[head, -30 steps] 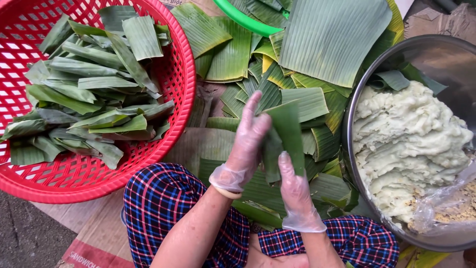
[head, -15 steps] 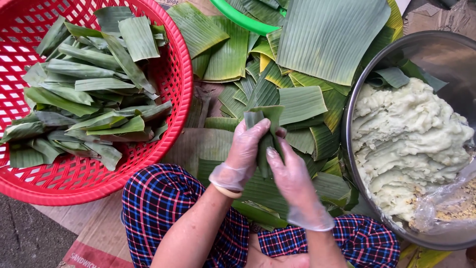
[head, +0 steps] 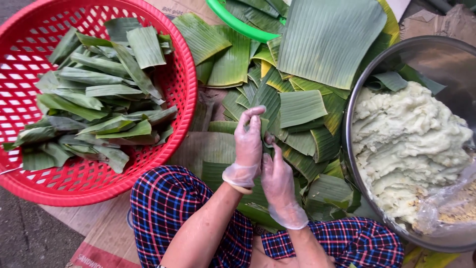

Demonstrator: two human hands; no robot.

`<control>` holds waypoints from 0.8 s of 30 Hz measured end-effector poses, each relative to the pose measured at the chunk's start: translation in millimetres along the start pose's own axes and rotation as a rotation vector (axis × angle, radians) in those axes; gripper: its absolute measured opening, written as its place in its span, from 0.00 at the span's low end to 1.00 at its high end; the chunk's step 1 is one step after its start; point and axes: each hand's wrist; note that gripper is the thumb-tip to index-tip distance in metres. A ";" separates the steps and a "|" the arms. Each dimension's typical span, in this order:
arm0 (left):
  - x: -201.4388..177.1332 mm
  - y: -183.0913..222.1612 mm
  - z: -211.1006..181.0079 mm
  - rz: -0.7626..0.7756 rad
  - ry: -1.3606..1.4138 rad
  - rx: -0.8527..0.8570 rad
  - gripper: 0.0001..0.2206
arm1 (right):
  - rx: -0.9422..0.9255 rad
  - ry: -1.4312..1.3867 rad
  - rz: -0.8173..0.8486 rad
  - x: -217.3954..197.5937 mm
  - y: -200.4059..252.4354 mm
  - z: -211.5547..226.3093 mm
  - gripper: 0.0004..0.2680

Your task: Wrapping portions of dough in banana leaves to prepare food packets.

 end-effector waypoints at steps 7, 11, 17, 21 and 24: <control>-3.0 20.4 -4.9 0.266 0.134 -0.320 0.19 | 0.394 -0.647 0.229 -50.7 -19.3 -17.7 0.16; -12.2 7.7 2.6 0.173 0.107 -0.271 0.17 | 0.271 -0.067 0.075 -13.0 -13.6 9.1 0.21; -11.2 17.4 -38.4 -0.108 -0.176 -0.104 0.23 | -0.056 -0.071 0.000 -5.3 -10.9 -7.9 0.14; -11.2 35.3 -136.4 0.265 0.491 0.028 0.14 | -0.302 0.053 0.007 -103.3 -30.3 -13.6 0.11; -34.8 26.1 -149.5 -0.065 0.815 0.087 0.42 | -0.110 0.232 -0.168 -180.4 -50.4 -82.4 0.12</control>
Point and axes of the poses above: each hand's wrist, its own y-axis away from the middle knuckle, its own x-axis out of the palm, z = x × y, and after that the axes turned 14 degrees about -x, right-handed
